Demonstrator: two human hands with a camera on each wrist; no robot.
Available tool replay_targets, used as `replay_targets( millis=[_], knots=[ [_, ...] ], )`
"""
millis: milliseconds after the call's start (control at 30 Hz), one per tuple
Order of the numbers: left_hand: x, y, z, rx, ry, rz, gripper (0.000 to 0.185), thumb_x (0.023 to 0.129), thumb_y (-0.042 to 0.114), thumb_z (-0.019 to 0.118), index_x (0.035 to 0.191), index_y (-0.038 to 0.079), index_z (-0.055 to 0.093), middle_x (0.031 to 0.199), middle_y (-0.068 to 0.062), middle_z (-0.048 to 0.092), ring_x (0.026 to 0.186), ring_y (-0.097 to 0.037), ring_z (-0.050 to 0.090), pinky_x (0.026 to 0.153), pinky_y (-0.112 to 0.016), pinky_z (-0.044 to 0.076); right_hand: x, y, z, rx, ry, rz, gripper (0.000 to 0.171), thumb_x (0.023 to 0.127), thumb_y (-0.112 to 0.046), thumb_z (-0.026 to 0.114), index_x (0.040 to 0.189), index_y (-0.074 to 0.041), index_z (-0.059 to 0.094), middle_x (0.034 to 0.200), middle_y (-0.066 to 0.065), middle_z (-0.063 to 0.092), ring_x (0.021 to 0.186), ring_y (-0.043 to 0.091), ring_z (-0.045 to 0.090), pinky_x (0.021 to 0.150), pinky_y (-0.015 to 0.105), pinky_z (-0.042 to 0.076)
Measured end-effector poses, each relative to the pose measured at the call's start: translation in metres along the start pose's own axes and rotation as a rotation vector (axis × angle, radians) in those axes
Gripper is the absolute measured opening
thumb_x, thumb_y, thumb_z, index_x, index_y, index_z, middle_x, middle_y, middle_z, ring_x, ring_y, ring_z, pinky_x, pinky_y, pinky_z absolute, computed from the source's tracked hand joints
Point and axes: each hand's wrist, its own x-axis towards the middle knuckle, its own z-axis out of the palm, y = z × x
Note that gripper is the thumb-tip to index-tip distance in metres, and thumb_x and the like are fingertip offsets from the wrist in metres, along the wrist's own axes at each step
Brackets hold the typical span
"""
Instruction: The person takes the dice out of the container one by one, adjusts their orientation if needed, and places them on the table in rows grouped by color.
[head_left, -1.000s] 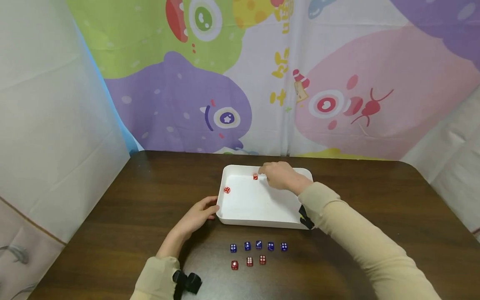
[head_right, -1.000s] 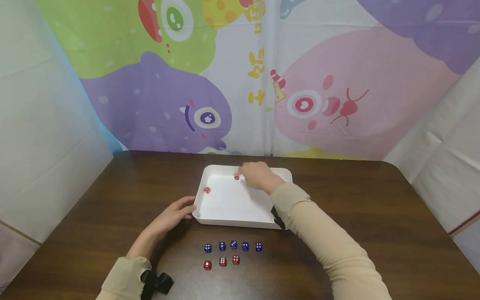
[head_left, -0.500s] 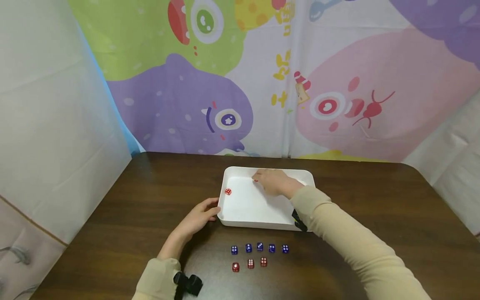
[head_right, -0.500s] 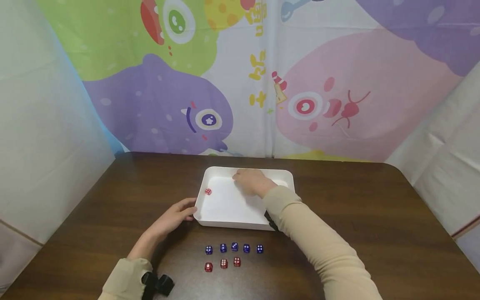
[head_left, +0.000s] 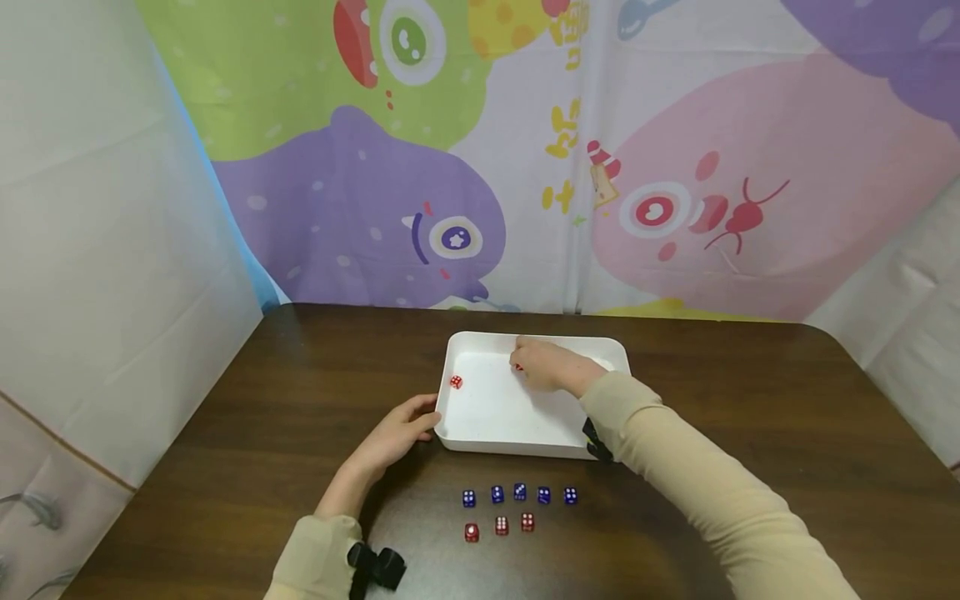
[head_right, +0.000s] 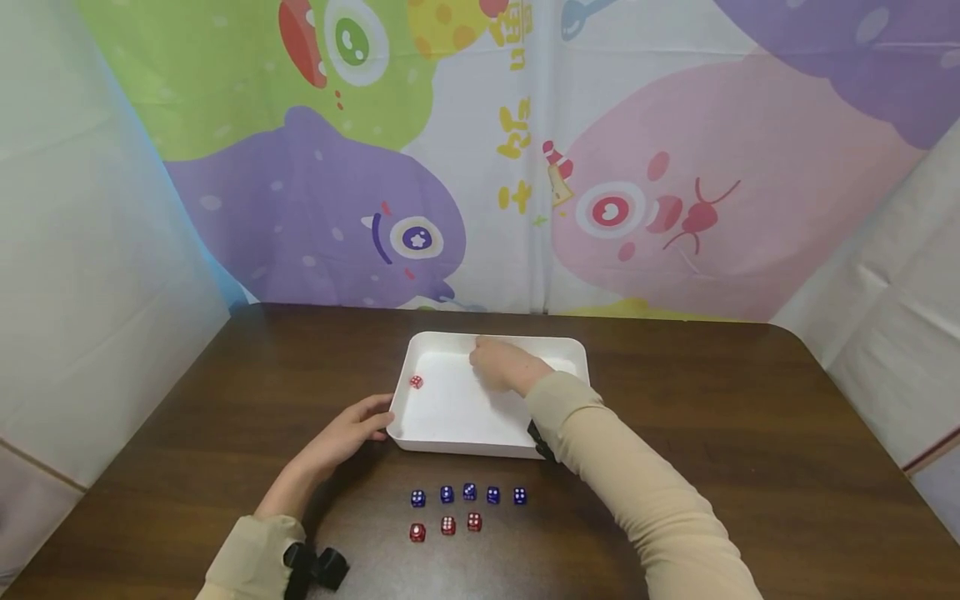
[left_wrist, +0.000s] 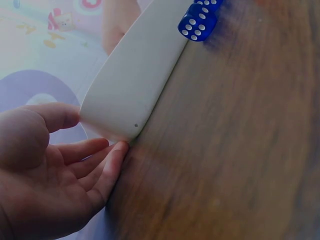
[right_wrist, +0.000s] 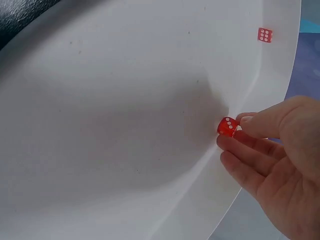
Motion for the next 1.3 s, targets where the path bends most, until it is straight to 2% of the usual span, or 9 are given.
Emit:
replay_targets(
  millis=[167,333,467,800,1133,1300],
  knots=[
    [0.001,-0.001,0.0,-0.003,0.01,-0.008,0.042,0.092,0.013,0.048,0.131,-0.003,0.042,0.126,-0.021,0.049,0.102,-0.026,0.054,0.084,-0.037,0.048,0.001,0.002,-0.001,0.035,-0.016,0.019,0.014,0.085,0.003,0.051,0.093,-0.002,0.061,0.092,0.007,0.047,0.078,0.018,0.043,0.074,0.03,0.041],
    [0.002,-0.001,-0.001,0.004,0.006,-0.004,0.042,0.092,0.013,0.047,0.131,-0.003,0.042,0.126,-0.021,0.049,0.101,-0.026,0.054,0.085,-0.037,0.048,0.001,0.002,-0.001,0.005,-0.037,-0.004,0.015,0.084,0.003,0.051,0.093,-0.002,0.062,0.092,0.008,0.053,0.081,0.018,0.046,0.078,0.031,0.043],
    [0.001,-0.001,-0.001,0.005,0.003,-0.004,0.042,0.093,0.013,0.047,0.131,-0.004,0.042,0.127,-0.022,0.048,0.102,-0.026,0.054,0.085,-0.037,0.048,0.001,0.002,-0.001,-0.007,-0.036,-0.021,0.015,0.082,0.005,0.051,0.089,-0.002,0.062,0.087,0.007,0.055,0.08,0.018,0.046,0.077,0.03,0.042],
    [-0.001,-0.002,-0.001,0.011,0.024,-0.019,0.042,0.092,0.014,0.048,0.13,-0.003,0.043,0.126,-0.021,0.049,0.1,-0.026,0.055,0.084,-0.037,0.048,-0.002,0.001,-0.003,0.033,0.054,-0.037,0.013,0.083,0.002,0.055,0.074,-0.007,0.058,0.073,0.002,0.051,0.072,0.016,0.045,0.07,0.029,0.042],
    [0.0,-0.002,-0.001,0.009,0.015,-0.009,0.043,0.092,0.015,0.048,0.131,-0.003,0.043,0.127,-0.021,0.048,0.1,-0.026,0.055,0.085,-0.037,0.048,-0.015,-0.004,-0.005,0.075,0.051,-0.001,0.012,0.084,0.002,0.054,0.08,-0.007,0.06,0.071,-0.001,0.052,0.069,0.014,0.045,0.067,0.028,0.042],
    [-0.001,0.0,-0.001,0.003,0.0,-0.001,0.043,0.093,0.015,0.048,0.131,-0.004,0.042,0.128,-0.022,0.047,0.102,-0.027,0.054,0.085,-0.037,0.047,-0.027,-0.006,-0.001,0.08,0.131,-0.055,0.01,0.083,0.001,0.056,0.079,-0.006,0.062,0.073,0.0,0.055,0.069,0.014,0.047,0.067,0.028,0.043]
  ],
)
